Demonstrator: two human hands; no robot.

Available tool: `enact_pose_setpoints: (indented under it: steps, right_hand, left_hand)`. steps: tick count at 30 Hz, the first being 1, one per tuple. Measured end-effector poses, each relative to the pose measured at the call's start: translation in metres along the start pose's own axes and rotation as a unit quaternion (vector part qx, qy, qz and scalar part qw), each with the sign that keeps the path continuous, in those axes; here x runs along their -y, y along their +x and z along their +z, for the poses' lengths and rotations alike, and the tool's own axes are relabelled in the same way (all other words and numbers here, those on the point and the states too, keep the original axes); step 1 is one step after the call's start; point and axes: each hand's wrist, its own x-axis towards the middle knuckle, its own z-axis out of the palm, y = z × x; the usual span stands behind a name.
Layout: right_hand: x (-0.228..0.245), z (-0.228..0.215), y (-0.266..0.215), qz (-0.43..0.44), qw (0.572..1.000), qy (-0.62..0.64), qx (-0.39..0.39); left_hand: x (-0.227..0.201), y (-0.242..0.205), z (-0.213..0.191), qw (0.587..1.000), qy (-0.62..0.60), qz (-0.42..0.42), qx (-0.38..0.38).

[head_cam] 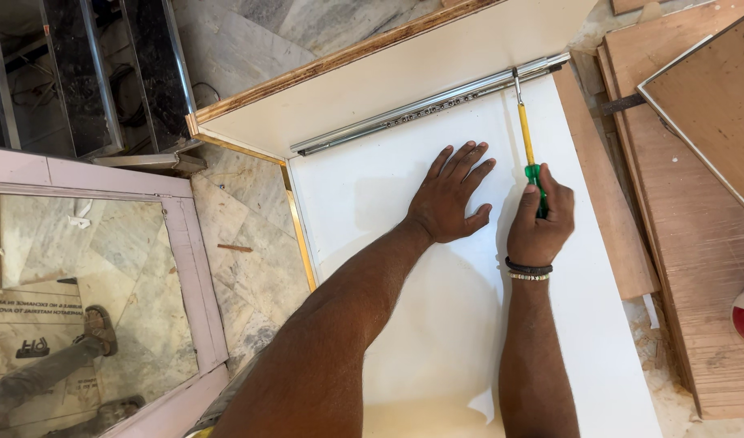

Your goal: The person uses a screwdriver to tighten screws on a metal drawer slide attached to a white cabinet panel. They adjust the slide's position and secure it to the panel.

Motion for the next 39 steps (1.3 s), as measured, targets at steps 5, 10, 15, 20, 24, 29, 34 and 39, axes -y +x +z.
enact_pose_setpoints:
  steps: [5,10,15,20,24,29,34,39]
  right_hand:
    - [0.0028,0.0002,0.0008,-0.021,1.0,0.001,0.012]
    - [0.003,0.0004,0.001,0.023,0.999,0.008,0.044]
    - [0.0005,-0.0022,0.0018,-0.01,1.0,-0.003,0.013]
    - [0.0012,-0.004,0.0034,-0.023,1.0,-0.007,0.015]
    - [0.0037,-0.0033,0.0021,0.039,0.998,-0.028,0.04]
    - [0.0059,-0.0014,-0.001,-0.035,0.999,-0.027,0.008]
    - [0.0045,-0.0001,-0.0017,-0.033,0.999,-0.032,0.005]
    - [0.0027,-0.0001,-0.0013,-0.013,0.999,-0.031,0.027]
  left_hand:
    - [-0.0001,-0.0004,0.0002,1.0,-0.001,0.001,-0.007]
    - [0.0009,-0.0006,0.0006,1.0,0.001,0.004,-0.015]
    - [0.0002,-0.0002,0.0007,1.0,-0.002,0.006,-0.011]
    - [-0.0005,-0.0008,0.0009,1.0,0.002,-0.001,-0.004]
    - [0.0001,0.0007,0.0012,1.0,0.013,0.0,0.001]
    - [0.0002,0.0008,0.0009,1.0,0.004,0.001,0.004]
    - [0.0013,0.0001,-0.0006,1.0,-0.002,0.002,0.003]
    - [0.0018,-0.0001,0.0001,1.0,0.0,0.005,-0.004]
